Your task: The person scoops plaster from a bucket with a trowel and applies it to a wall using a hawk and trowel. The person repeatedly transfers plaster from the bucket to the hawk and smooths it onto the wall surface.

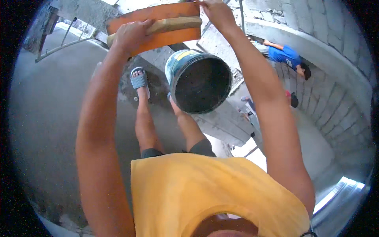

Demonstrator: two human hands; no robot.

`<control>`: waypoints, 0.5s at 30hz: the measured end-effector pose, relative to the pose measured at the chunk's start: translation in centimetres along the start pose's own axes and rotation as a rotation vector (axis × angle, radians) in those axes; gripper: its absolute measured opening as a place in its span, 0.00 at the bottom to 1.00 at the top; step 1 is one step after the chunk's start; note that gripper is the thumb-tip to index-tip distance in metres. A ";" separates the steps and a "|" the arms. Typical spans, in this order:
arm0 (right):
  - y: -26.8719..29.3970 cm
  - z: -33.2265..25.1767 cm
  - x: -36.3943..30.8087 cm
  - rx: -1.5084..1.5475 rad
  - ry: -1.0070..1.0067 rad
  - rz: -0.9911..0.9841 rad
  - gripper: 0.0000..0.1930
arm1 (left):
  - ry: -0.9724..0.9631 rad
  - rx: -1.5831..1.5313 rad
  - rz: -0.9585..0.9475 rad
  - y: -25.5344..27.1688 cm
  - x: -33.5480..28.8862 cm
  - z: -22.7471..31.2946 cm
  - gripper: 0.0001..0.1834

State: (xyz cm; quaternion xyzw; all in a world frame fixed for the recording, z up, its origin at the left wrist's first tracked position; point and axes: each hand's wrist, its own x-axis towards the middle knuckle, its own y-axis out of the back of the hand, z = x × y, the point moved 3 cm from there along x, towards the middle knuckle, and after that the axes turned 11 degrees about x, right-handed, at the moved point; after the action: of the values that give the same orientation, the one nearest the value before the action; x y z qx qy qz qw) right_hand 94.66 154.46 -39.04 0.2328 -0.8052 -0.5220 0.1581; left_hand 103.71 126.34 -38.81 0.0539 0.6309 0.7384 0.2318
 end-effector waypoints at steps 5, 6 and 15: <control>-2.1 0.5 -1.2 -0.053 -0.074 0.005 0.12 | -0.008 -0.036 -0.061 0.2 -0.1 0.9 0.25; -2.8 -0.4 -1.9 -0.069 -0.088 -0.065 0.11 | -0.004 -0.030 -0.077 -0.2 -0.1 0.9 0.25; -0.6 0.6 0.4 -0.068 -0.051 -0.008 0.11 | -0.017 -0.008 -0.044 0.1 0.1 0.7 0.26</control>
State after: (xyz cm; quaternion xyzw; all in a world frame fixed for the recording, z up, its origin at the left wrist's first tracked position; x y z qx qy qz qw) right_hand 94.11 154.52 -39.84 0.2171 -0.7899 -0.5554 0.1432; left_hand 103.84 127.04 -38.63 0.0455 0.6271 0.7351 0.2536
